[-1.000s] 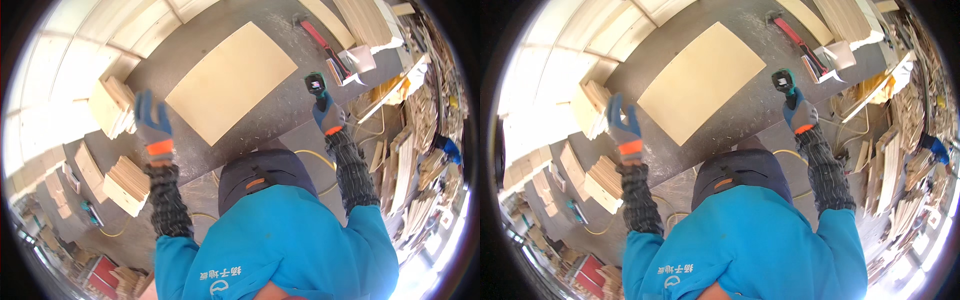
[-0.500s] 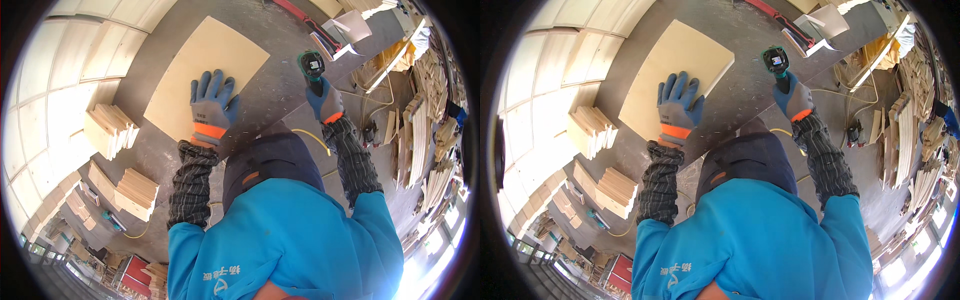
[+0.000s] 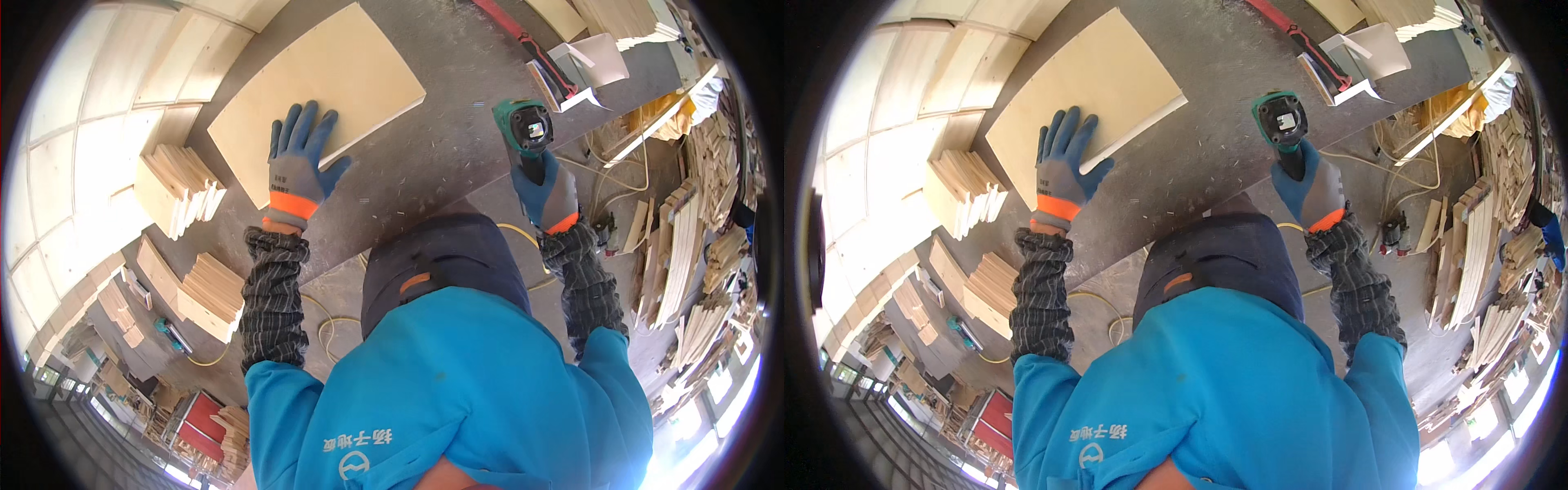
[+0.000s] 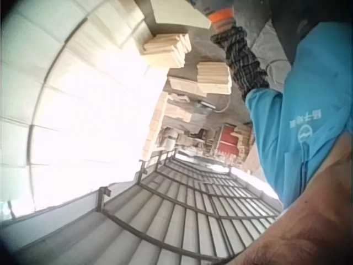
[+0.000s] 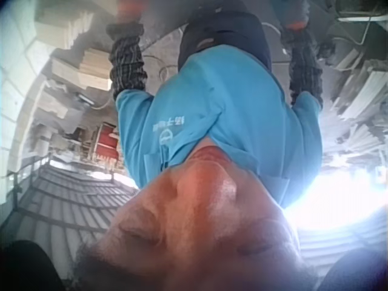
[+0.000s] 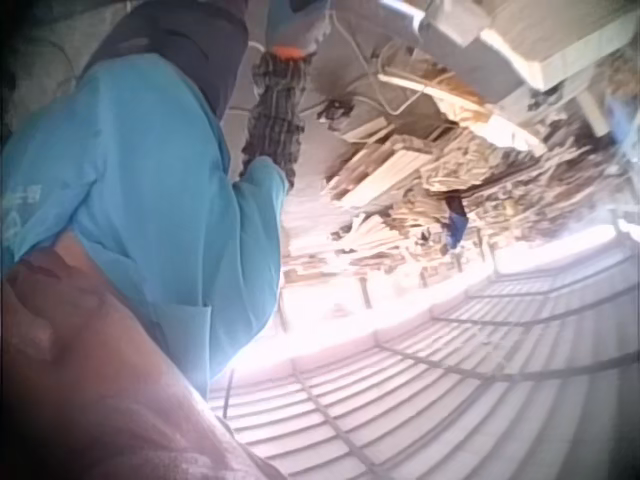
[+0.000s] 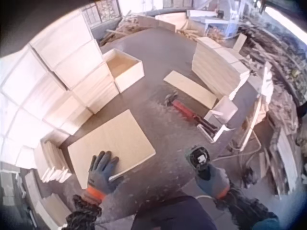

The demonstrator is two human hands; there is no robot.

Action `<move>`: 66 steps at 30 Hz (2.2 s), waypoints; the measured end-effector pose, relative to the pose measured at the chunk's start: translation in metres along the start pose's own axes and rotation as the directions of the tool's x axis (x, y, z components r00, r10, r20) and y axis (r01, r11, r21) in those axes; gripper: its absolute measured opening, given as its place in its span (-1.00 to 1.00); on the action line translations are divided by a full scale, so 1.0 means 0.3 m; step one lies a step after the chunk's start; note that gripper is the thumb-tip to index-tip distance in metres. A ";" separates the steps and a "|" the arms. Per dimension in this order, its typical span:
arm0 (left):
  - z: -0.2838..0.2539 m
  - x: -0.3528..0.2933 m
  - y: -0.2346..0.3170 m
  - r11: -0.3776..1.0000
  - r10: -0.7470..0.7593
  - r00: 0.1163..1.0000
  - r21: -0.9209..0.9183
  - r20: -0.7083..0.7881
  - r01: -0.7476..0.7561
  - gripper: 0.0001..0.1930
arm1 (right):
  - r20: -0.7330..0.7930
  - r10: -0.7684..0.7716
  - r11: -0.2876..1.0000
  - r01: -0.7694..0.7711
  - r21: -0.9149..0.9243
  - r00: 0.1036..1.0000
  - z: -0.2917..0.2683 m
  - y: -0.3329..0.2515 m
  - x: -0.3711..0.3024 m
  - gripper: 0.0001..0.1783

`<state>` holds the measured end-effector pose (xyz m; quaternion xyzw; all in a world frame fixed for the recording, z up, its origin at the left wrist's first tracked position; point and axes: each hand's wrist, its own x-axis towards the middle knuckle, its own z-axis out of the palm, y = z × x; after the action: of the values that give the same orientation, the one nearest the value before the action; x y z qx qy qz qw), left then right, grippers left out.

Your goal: Assembling wooden box components using a pneumatic nail gun and stacking them.

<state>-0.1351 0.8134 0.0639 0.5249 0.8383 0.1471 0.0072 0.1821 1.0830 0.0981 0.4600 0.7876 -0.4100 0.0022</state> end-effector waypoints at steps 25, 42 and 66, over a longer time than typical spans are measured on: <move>0.200 0.187 0.166 0.991 -0.046 0.927 -0.133 -0.372 -0.004 -0.67 | 0.446 -0.012 0.967 -0.103 0.232 0.895 -0.030 -0.433 0.095 -0.47; 0.200 0.179 0.166 0.988 -0.073 0.926 -0.155 -0.371 0.016 -0.69 | 0.407 0.022 0.976 -0.107 0.187 0.913 -0.007 -0.485 0.085 -0.55; -0.031 -0.210 -0.167 0.988 -0.145 0.987 -0.055 -0.065 0.141 -0.21 | 0.256 0.108 0.966 -0.163 0.203 0.961 -0.030 -0.288 -0.047 -0.65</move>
<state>-0.1524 0.7352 0.0512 0.4577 0.8696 0.1851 0.0019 0.1308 1.0579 0.1650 0.4569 0.6971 -0.5474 0.0751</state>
